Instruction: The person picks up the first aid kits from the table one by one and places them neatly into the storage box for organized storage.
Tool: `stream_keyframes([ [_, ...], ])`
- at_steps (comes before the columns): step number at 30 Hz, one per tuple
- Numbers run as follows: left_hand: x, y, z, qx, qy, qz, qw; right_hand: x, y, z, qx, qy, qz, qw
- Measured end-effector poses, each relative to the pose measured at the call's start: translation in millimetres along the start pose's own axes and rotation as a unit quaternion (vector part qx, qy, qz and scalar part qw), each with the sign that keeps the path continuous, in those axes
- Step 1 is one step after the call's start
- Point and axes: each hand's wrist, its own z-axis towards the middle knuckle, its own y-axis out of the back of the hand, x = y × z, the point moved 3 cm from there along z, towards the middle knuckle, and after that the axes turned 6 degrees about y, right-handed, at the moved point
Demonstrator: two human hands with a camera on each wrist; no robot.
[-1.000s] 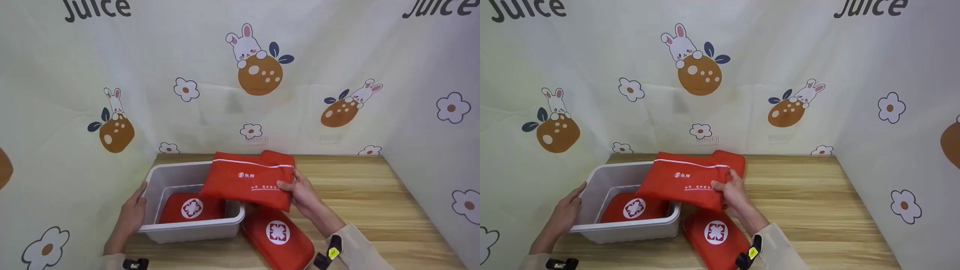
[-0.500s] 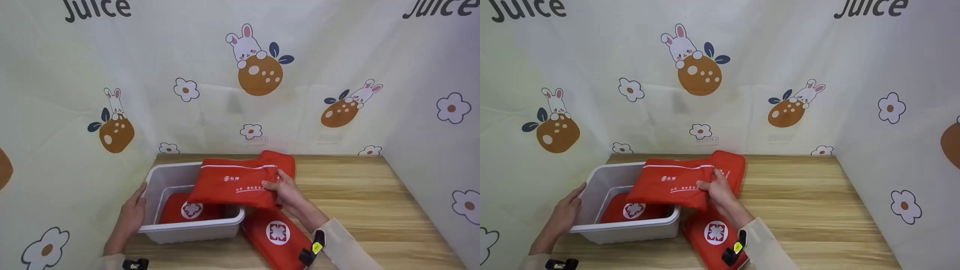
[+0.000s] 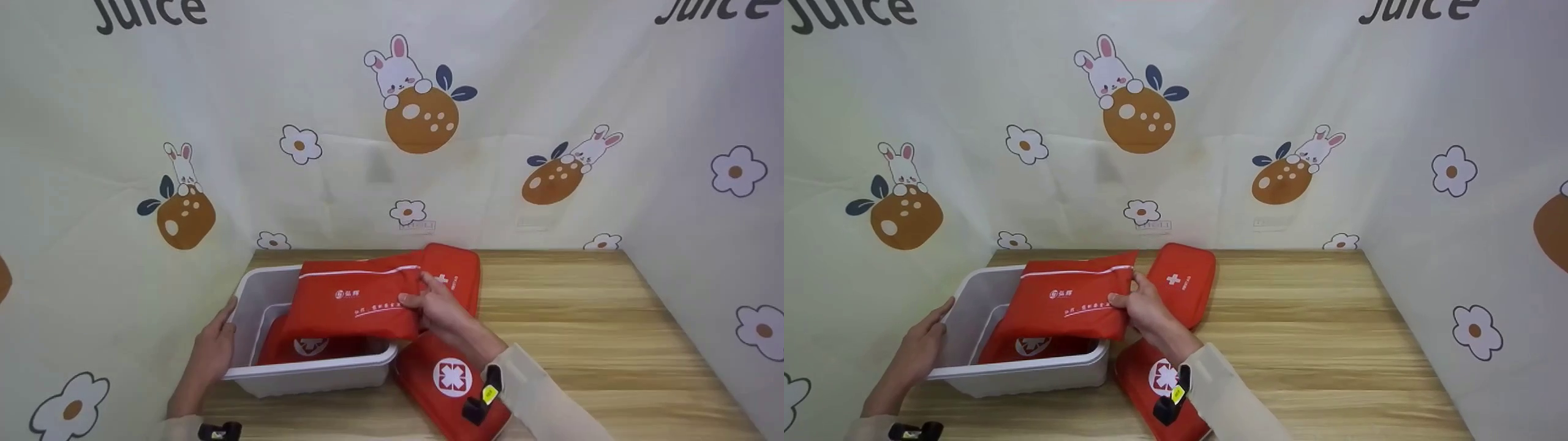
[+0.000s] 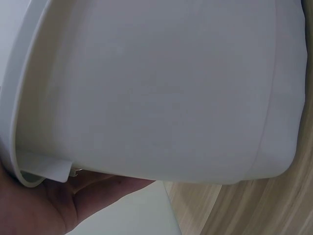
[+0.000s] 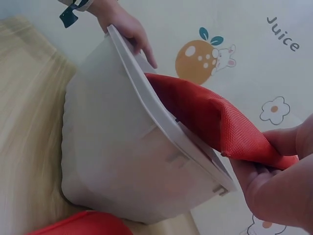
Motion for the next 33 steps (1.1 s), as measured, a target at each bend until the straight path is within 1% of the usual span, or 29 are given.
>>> stream_keyframes([
  [12, -3.5, -0.2, 1.8, 0.001, -0.003, 0.002, 1.0000, -8, -21, 5, 0.041, -0.016, 0.019, 0.999],
  [18, -1.8, -0.1, 1.2, -0.002, -0.001, 0.004, 1.0000, -11, -34, 8, 0.060, -0.032, 0.000, 0.998],
  [22, -1.0, 0.0, 0.3, -0.002, -0.003, 0.001, 1.0000, -12, -43, 11, 0.062, -0.039, -0.017, 0.997],
  [26, -0.4, -0.1, -0.8, 0.000, -0.002, -0.002, 1.0000, -14, -54, 16, 0.068, -0.038, -0.014, 0.997],
  [29, -0.4, 0.1, -1.2, -0.001, -0.004, 0.004, 1.0000, -16, -62, 18, 0.071, -0.036, -0.012, 0.997],
  [33, -0.4, 0.3, -1.7, -0.003, -0.007, 0.009, 0.9999, -22, -69, 20, 0.058, -0.030, -0.027, 0.998],
])
